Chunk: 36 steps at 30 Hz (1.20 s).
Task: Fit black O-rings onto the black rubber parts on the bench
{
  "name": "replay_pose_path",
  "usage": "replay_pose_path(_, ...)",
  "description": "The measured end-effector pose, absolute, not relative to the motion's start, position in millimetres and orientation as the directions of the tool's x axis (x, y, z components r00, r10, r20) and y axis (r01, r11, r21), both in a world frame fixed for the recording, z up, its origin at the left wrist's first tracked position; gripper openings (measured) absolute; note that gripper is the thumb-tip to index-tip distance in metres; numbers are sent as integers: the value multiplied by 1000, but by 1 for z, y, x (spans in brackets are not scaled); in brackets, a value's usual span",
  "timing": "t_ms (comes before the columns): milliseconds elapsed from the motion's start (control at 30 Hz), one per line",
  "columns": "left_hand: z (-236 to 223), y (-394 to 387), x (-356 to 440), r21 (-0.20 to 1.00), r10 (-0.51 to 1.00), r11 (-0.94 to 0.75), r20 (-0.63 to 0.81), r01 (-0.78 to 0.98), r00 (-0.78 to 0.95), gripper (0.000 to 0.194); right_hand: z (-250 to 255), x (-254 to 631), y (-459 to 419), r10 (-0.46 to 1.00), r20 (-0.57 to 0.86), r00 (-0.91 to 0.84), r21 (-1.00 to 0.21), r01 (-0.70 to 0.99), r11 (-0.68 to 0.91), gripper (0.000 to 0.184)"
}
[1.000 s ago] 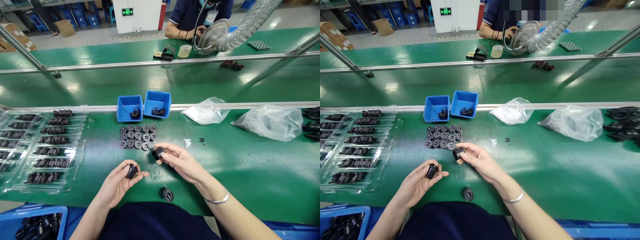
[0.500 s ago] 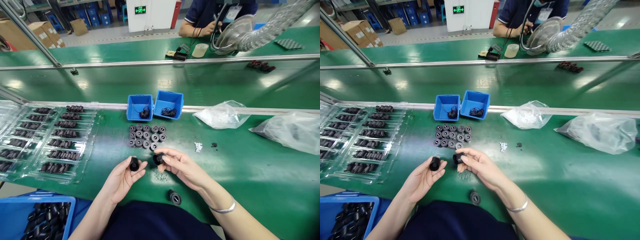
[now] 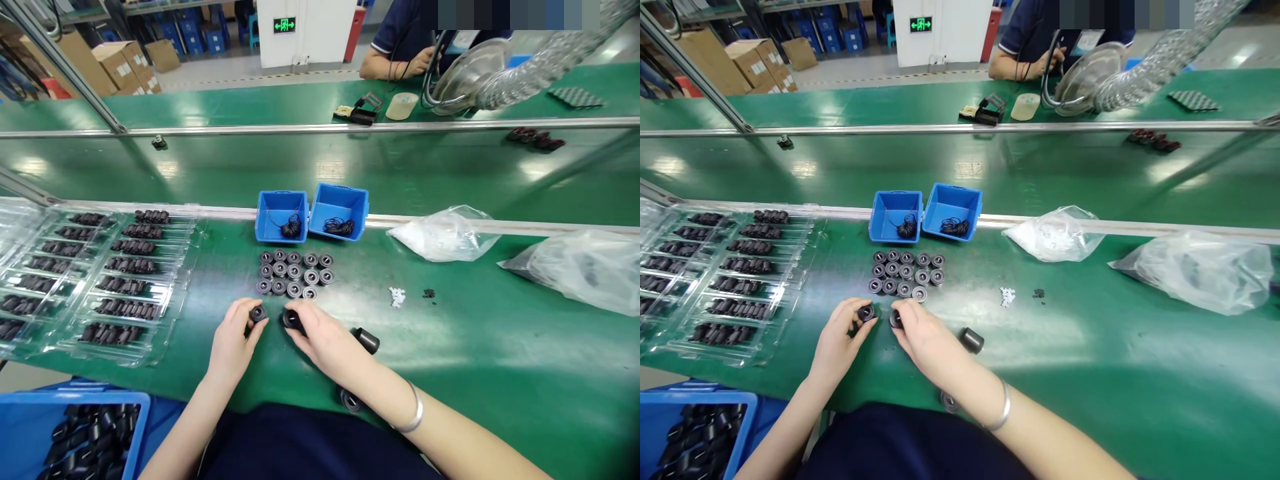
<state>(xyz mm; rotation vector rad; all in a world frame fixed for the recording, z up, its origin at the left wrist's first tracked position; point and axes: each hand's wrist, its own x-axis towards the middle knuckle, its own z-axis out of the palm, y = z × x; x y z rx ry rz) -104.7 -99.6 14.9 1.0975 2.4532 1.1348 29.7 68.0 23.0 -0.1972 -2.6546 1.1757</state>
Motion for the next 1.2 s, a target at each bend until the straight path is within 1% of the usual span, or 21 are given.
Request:
replay_pose_path(67,12,-99,-103,714,717,425,109,556,-689,27,21,24,63,172,197,-965,-670,-5,743,38)
replay_pose_path(167,9,-98,-101,707,714,418,133,570,-687,31,18,18,61,175,203,-963,-631,8,776,39)
replay_pose_path(300,11,-99,-102,725,720,376,163,577,-674,35,22,20,64,183,253,-950,-642,-23,766,39)
replay_pose_path(400,17,-105,-102,700,698,375,219,608,-682,36,34,34,78,220,310,-925,-666,-46,744,41)
replay_pose_path(467,24,-108,-98,668,684,359,288,652,-670,35,47,50,94,276,328,-903,-663,-12,748,41)
replay_pose_path(500,27,-109,-95,659,709,331,299,675,-639,35,54,60,103,298,311,-903,-655,24,756,42)
replay_pose_path(533,30,-109,-91,663,762,286,280,692,-584,35,61,69,113,304,269,-914,-642,65,764,42)
replay_pose_path(567,34,-107,-86,682,838,230,224,695,-497,35,66,79,122,291,195,-937,-632,106,767,44)
replay_pose_path(633,39,-98,-74,743,971,120,51,658,-234,41,74,98,135,236,31,-971,-633,164,757,52)
replay_pose_path(700,42,-83,-60,782,997,46,-78,621,23,53,74,113,141,189,-86,-978,-643,200,739,60)
replay_pose_path(767,41,-68,-47,791,978,-22,-110,612,176,59,69,121,139,187,-138,-973,-634,232,738,62)
replay_pose_path(833,37,-55,-37,793,962,-61,-115,606,247,47,60,124,133,231,-152,-961,-604,276,748,51)
replay_pose_path(867,35,-50,-34,805,960,-55,-120,591,253,40,55,124,130,260,-147,-954,-595,296,747,44)
replay_pose_path(900,32,-47,-32,832,964,-25,-127,554,233,34,51,123,127,288,-137,-948,-600,311,737,39)
replay_pose_path(933,31,-45,-31,882,973,40,-141,470,182,29,47,122,125,312,-125,-942,-622,319,715,37)
replay_pose_path(1000,29,-45,-33,961,978,197,-208,194,35,28,42,120,125,349,-110,-931,-731,314,606,38)
replay_pose_path(1033,28,-46,-34,966,966,257,-255,36,-32,29,41,118,126,363,-115,-925,-814,297,499,39)
replay_pose_path(1067,29,-47,-37,947,948,297,-308,-124,-85,30,40,116,127,371,-129,-919,-897,268,351,40)
replay_pose_path(1100,29,-49,-39,908,926,314,-358,-276,-122,31,40,113,129,369,-149,-917,-959,225,174,40)
replay_pose_path(1133,30,-51,-41,856,905,313,-400,-411,-144,32,40,111,131,356,-169,-919,-984,177,-13,39)
replay_pose_path(1200,31,-54,-45,714,866,268,-472,-647,-162,32,41,106,133,307,-204,-929,-938,95,-335,34)
